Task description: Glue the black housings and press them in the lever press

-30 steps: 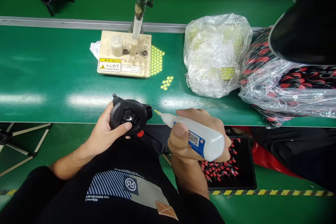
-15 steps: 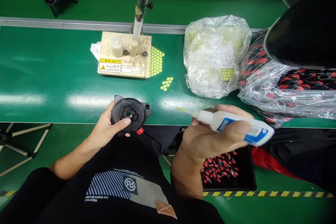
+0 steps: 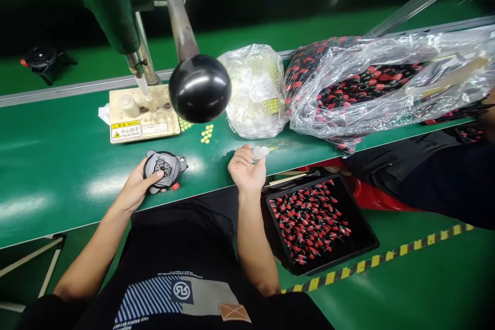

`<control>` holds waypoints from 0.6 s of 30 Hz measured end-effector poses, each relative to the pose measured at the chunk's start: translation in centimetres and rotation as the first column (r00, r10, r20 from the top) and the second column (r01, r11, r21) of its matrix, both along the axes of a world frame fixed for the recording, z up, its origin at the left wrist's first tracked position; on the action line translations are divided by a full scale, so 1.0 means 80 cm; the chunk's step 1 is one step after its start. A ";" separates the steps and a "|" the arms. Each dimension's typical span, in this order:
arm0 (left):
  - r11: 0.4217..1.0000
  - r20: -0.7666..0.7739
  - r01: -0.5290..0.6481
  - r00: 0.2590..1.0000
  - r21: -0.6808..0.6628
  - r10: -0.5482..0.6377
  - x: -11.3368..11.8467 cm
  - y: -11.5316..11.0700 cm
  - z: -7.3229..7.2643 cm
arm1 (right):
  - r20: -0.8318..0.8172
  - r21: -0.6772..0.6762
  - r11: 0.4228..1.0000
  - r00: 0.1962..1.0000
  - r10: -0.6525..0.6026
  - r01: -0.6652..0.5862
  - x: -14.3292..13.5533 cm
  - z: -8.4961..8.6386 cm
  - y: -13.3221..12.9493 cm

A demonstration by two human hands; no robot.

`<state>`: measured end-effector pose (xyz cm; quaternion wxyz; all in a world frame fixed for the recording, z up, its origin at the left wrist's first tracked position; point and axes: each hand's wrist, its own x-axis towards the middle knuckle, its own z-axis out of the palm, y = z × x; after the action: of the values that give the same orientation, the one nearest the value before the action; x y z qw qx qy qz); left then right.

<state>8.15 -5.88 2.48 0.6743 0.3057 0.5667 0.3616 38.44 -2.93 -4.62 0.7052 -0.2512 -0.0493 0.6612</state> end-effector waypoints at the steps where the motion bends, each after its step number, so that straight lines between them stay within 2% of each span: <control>1: 1.000 -0.003 -0.003 1.000 0.008 0.003 -0.001 0.001 -0.003 | 0.086 -0.006 1.000 0.996 -0.016 0.016 -0.005 0.002 -0.005; 3: 0.999 -0.005 -0.019 1.000 0.035 0.019 -0.002 0.001 -0.009 | 0.380 -0.032 0.998 0.924 -0.041 0.058 -0.020 0.005 -0.017; 4: 0.998 -0.007 -0.028 1.000 0.049 0.029 -0.002 0.001 -0.011 | 0.525 -0.045 0.996 0.850 -0.044 0.080 -0.029 0.006 -0.022; 6: 0.997 -0.009 -0.045 0.999 0.069 0.046 -0.002 0.000 -0.015 | 0.705 -0.061 0.991 0.708 -0.039 0.116 -0.047 0.007 -0.026; 7: 0.996 -0.008 -0.050 0.999 0.073 0.050 -0.002 0.000 -0.016 | 0.791 -0.052 0.991 0.611 -0.032 0.119 -0.054 0.008 -0.024; 9: 0.996 -0.005 -0.056 0.998 0.073 0.056 -0.002 0.000 -0.017 | 0.939 -0.011 0.996 0.342 -0.019 0.085 -0.064 0.008 -0.009; 11: 0.995 0.000 -0.058 0.998 0.076 0.058 -0.002 -0.001 -0.017 | 0.999 0.015 1.000 0.039 -0.016 0.021 -0.067 0.007 0.012; 12: 0.995 0.001 -0.055 0.998 0.079 0.055 -0.002 -0.001 -0.018 | 0.998 0.014 1.000 -0.055 -0.014 -0.006 -0.067 0.007 0.022; 15: 0.995 -0.013 -0.048 0.999 0.087 0.050 -0.004 -0.004 -0.019 | 0.992 -0.013 0.999 -0.122 0.009 -0.034 -0.068 0.005 0.042; 18: 0.994 -0.009 -0.060 0.998 0.090 0.061 -0.003 -0.006 -0.019 | 0.986 -0.037 0.999 -0.165 0.030 -0.035 -0.068 0.005 0.040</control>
<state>7.94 -6.36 0.92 0.6451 0.3205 0.5630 0.4052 32.98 0.26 -4.21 0.4017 -0.6644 -0.5770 0.2533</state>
